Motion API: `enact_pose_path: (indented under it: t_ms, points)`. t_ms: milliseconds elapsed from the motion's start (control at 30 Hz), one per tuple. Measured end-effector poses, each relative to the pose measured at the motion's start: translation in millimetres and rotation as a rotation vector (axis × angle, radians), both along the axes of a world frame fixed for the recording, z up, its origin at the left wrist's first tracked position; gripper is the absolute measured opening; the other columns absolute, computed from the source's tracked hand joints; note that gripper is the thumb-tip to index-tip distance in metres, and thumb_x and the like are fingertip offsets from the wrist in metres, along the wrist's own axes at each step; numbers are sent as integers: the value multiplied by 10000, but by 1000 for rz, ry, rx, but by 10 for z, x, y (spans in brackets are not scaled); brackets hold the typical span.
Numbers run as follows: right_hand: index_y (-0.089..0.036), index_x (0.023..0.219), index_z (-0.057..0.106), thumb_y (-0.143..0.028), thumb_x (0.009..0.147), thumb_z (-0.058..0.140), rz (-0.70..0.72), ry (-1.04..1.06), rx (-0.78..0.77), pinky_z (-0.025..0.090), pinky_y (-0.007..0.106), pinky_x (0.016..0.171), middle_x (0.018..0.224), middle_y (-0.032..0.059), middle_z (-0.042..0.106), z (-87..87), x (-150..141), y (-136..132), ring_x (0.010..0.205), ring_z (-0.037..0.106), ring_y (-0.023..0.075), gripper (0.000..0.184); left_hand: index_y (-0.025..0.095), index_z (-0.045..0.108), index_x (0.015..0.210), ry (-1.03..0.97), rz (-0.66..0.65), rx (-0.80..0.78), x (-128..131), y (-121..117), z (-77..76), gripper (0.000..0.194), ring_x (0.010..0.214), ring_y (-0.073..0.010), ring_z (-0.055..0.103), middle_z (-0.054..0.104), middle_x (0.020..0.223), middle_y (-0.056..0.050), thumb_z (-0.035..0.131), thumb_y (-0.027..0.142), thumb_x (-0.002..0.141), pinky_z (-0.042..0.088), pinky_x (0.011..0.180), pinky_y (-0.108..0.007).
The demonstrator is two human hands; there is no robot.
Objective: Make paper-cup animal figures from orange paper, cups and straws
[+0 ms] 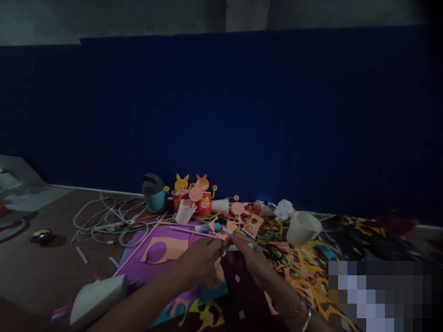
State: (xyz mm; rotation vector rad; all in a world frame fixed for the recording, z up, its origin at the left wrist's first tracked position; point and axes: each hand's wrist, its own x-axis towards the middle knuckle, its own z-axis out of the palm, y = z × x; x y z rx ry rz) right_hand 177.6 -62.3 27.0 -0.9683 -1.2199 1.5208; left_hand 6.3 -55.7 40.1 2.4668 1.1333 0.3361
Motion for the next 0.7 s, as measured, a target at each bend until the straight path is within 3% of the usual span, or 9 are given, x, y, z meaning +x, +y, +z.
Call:
enact_pose_path:
  t_ms: [133, 233, 300, 367, 467, 567, 700]
  points:
    - [-201, 857, 618, -407, 856, 479, 61, 30, -3, 297, 209, 436, 556, -11, 586, -43, -27, -5, 460, 467, 103, 249, 225, 566, 987, 1, 123, -24, -128, 26, -22, 265, 729, -155, 596, 648, 829, -25, 335, 331, 911, 425, 656, -240]
    - [-181, 888, 632, -426, 858, 462, 49, 23, -17, 300, 210, 431, 586, 14, 609, -101, -3, 32, 482, 485, 115, 300, 249, 486, 1162, 121, 276, -4, -269, 15, -58, 331, 743, -186, 621, 669, 812, -26, 301, 373, 917, 424, 637, -264]
    - [-167, 873, 642, -450, 845, 471, -10, 59, -37, 326, 214, 445, 642, 36, 621, -144, 14, 77, 555, 523, 136, 333, 222, 394, 1259, 241, 347, 38, -333, -44, -126, 369, 776, -216, 629, 673, 842, -54, 259, 281, 921, 433, 644, -303]
    - [-163, 805, 635, -466, 809, 523, -89, 100, -73, 332, 213, 448, 614, 23, 592, -193, 5, 130, 557, 511, 132, 323, 192, 478, 1166, 365, 335, 46, -348, -141, -245, 366, 734, -233, 627, 658, 829, -74, 298, 131, 853, 439, 627, -332]
    - [-178, 652, 552, -429, 758, 597, -173, 83, -118, 279, 196, 411, 462, -54, 451, -277, -85, 213, 431, 382, 81, 276, 248, 536, 1099, 379, 245, 34, -302, -285, -474, 429, 830, -231, 614, 606, 1063, -68, 439, 72, 720, 450, 648, -326]
    - [-187, 671, 517, -360, 745, 595, -140, 17, -154, 239, 187, 386, 433, -74, 453, -367, -232, 303, 384, 354, 71, 204, 203, 507, 1168, 440, 189, 84, -256, -342, -660, 474, 790, -242, 616, 593, 1064, -115, 438, 68, 719, 458, 602, -331]
    - [-180, 620, 501, -267, 719, 570, -67, -175, -98, 280, 193, 396, 441, -55, 509, -516, -360, 406, 380, 408, 77, 149, 161, 455, 1243, 481, 188, 180, -241, -322, -783, 499, 789, -253, 615, 613, 958, -141, 444, 68, 753, 460, 620, -353]
